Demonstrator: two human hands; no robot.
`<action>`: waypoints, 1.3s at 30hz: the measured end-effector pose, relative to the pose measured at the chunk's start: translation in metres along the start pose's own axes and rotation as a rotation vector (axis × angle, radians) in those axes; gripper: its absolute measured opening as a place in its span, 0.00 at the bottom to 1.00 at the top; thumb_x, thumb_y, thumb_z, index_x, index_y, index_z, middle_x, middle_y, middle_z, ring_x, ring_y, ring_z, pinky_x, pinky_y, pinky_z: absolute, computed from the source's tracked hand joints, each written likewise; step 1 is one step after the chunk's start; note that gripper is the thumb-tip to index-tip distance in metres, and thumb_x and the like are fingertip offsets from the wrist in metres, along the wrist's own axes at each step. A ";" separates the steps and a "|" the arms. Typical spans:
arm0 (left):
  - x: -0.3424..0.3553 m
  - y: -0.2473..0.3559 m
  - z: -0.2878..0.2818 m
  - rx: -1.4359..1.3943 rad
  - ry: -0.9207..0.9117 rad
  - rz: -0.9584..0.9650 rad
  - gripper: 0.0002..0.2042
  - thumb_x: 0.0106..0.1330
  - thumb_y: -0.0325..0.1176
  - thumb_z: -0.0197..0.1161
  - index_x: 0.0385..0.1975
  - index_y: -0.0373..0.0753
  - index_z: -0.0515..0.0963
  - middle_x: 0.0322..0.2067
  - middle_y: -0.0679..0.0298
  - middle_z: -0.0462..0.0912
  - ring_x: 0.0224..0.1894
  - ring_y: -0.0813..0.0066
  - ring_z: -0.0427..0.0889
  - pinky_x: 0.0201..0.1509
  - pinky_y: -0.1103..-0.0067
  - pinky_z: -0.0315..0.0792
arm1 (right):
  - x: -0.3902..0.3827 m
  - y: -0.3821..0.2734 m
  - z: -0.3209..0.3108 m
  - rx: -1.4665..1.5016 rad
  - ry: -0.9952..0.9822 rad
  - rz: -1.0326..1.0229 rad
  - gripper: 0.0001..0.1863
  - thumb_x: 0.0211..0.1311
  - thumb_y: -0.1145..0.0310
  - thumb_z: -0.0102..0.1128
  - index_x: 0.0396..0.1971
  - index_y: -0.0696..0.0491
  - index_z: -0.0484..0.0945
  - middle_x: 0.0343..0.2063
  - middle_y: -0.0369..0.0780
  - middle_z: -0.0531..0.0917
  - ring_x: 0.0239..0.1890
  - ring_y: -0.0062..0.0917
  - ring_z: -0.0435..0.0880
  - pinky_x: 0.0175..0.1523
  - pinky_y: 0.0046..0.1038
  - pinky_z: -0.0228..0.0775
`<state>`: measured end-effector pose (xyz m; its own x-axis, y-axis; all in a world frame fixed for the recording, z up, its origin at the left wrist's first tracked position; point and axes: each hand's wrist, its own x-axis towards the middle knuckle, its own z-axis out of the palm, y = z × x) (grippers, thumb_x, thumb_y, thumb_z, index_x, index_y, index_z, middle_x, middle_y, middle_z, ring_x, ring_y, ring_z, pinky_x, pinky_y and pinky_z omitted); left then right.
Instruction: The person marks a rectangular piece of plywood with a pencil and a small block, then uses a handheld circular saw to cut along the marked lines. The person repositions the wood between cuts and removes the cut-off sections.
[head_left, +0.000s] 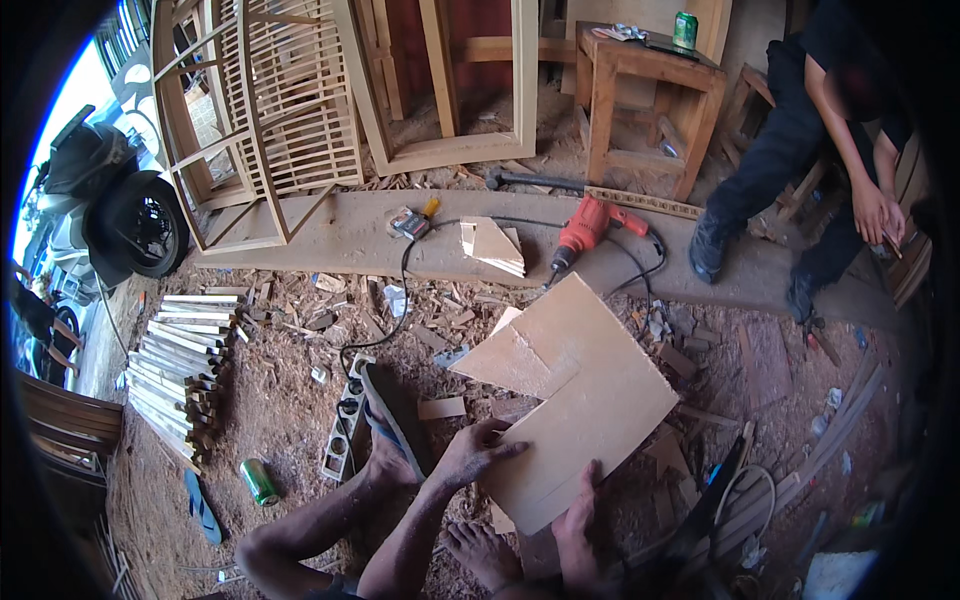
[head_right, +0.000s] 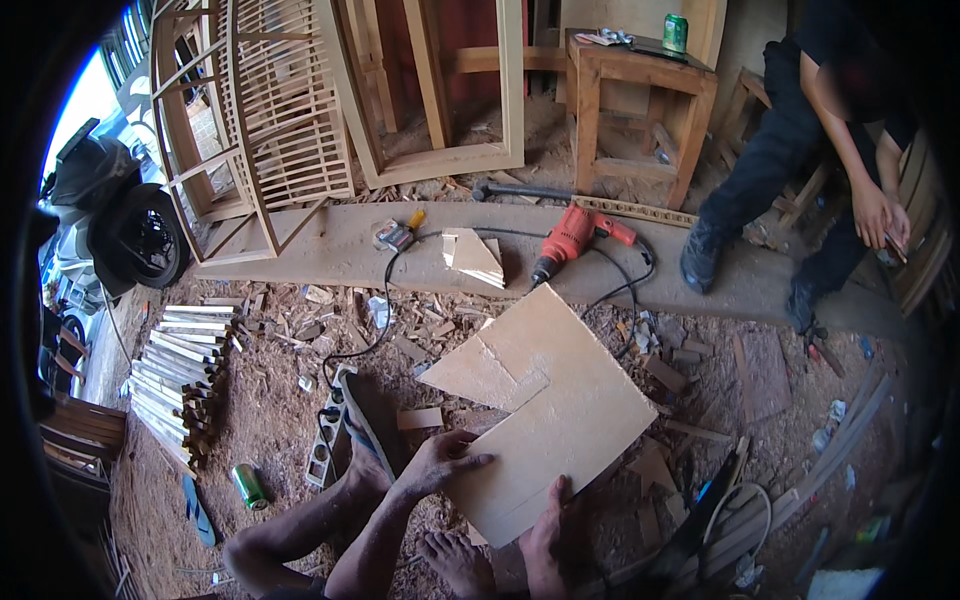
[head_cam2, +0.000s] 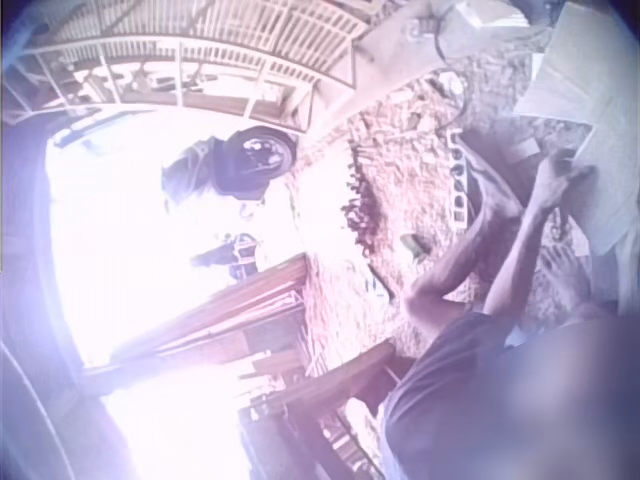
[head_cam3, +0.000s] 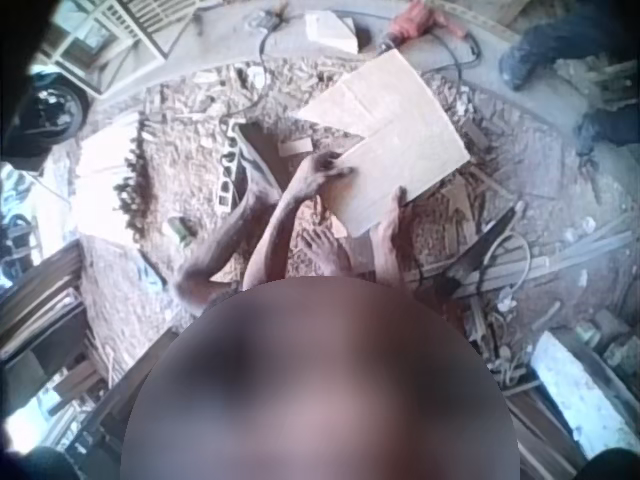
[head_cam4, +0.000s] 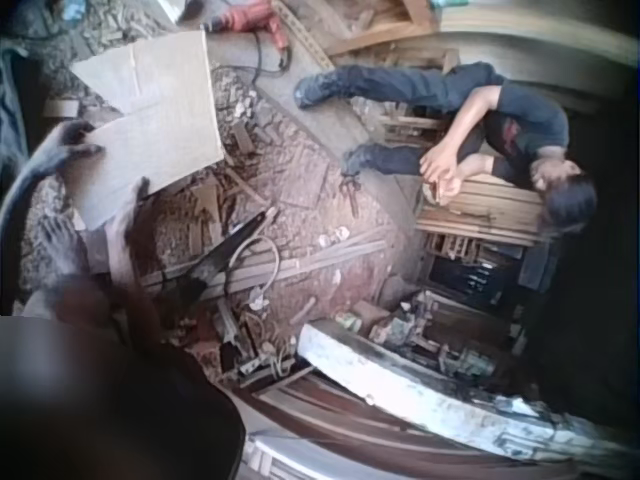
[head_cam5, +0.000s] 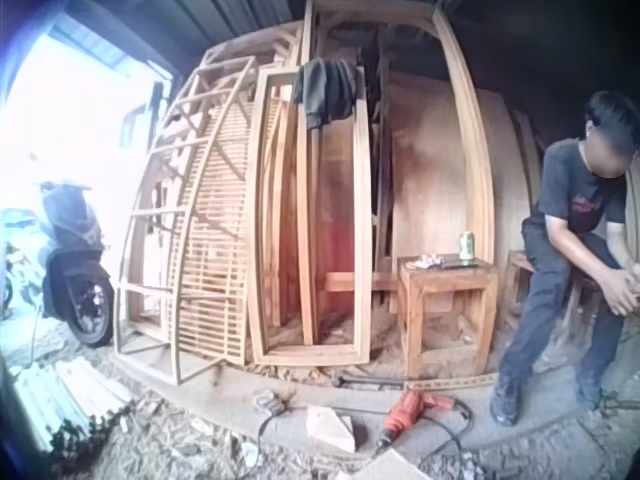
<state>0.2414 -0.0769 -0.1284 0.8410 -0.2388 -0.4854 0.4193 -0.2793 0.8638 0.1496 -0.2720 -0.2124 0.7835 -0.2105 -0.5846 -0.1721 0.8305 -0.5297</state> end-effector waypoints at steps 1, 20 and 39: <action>0.000 0.001 -0.003 0.095 -0.024 -0.001 0.24 0.62 0.44 0.72 0.49 0.31 0.78 0.39 0.60 0.84 0.43 0.75 0.80 0.51 0.76 0.73 | -0.004 0.003 -0.004 0.038 -0.013 0.031 0.34 0.73 0.51 0.52 0.70 0.55 0.57 0.66 0.47 0.66 0.67 0.42 0.67 0.69 0.46 0.61; 0.084 0.080 -0.081 0.924 -0.840 0.206 0.21 0.60 0.48 0.70 0.45 0.39 0.82 0.40 0.58 0.86 0.45 0.64 0.83 0.49 0.69 0.75 | 0.071 -0.162 0.007 -0.345 -0.352 -0.014 0.24 0.70 0.67 0.57 0.63 0.54 0.68 0.56 0.42 0.76 0.57 0.26 0.76 0.59 0.32 0.70; 0.193 0.125 0.023 1.697 -0.993 0.198 0.24 0.52 0.48 0.75 0.44 0.37 0.85 0.42 0.54 0.87 0.48 0.55 0.83 0.50 0.66 0.76 | 0.055 -0.134 -0.040 -1.505 -0.235 -0.368 0.20 0.68 0.55 0.59 0.41 0.60 0.79 0.30 0.39 0.83 0.33 0.24 0.80 0.38 0.31 0.72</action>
<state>0.4479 -0.1787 -0.1173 0.1206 -0.5498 -0.8265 -0.8469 -0.4914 0.2033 0.1919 -0.4161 -0.1985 0.9623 -0.0767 -0.2608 -0.2605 -0.5352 -0.8036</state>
